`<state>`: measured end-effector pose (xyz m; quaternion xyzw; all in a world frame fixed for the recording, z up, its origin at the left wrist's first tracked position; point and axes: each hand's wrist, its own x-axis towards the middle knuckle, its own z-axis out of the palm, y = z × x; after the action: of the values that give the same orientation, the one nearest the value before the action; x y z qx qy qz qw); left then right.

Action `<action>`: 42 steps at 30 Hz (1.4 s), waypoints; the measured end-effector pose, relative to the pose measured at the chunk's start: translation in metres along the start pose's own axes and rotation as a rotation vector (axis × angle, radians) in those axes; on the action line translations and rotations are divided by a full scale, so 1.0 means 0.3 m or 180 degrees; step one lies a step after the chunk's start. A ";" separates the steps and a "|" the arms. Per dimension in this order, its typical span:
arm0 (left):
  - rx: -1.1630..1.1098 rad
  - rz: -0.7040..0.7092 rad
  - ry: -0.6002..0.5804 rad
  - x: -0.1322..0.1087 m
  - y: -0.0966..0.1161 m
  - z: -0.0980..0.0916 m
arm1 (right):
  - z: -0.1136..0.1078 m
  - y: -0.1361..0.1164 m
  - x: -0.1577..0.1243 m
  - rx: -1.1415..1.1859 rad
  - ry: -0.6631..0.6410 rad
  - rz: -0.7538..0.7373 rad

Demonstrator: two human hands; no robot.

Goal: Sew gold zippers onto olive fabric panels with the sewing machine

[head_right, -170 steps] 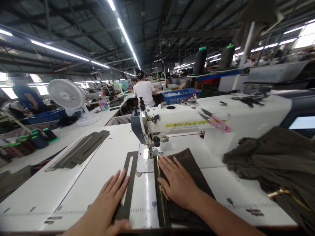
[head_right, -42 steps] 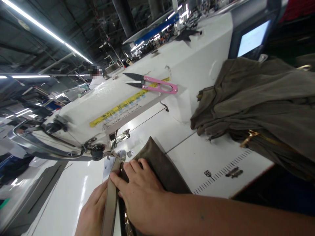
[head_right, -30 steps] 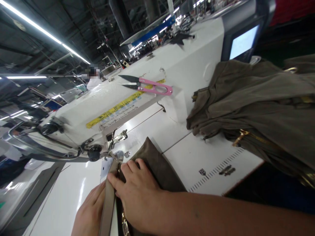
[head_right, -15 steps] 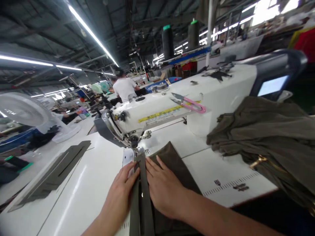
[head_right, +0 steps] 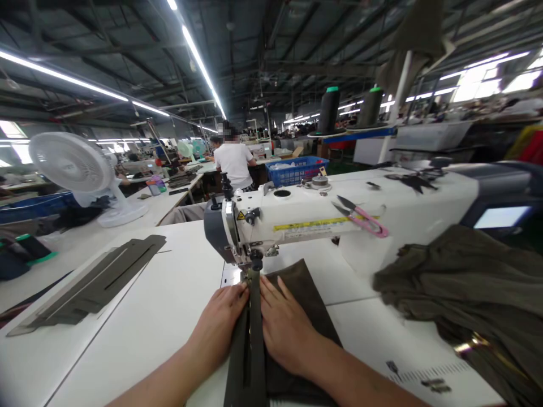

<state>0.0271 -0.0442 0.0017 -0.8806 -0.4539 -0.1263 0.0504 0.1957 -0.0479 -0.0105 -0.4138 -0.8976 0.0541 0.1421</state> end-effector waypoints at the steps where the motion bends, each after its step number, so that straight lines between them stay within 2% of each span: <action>1: 0.0003 0.0000 0.0011 0.005 -0.006 0.004 | 0.003 0.005 0.006 -0.0009 0.0007 -0.0007; 15: -0.0074 0.0031 0.0235 0.013 -0.022 0.038 | 0.008 0.009 0.022 -0.0118 0.0058 -0.0028; 25: 0.0009 -0.0098 -0.0061 0.021 -0.007 0.022 | 0.011 0.016 0.020 -0.0155 0.0041 -0.0035; 30: -0.0038 -0.0081 0.0080 0.019 -0.010 0.030 | 0.017 0.020 0.022 -0.0116 0.0116 -0.0068; 42: -0.0062 -0.0036 0.0033 0.020 -0.024 0.019 | 0.011 0.016 0.025 -0.0123 0.0136 -0.0058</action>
<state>0.0256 -0.0341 -0.0024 -0.8778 -0.4574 -0.1355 0.0434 0.1936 -0.0391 -0.0130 -0.4094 -0.8989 0.0265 0.1537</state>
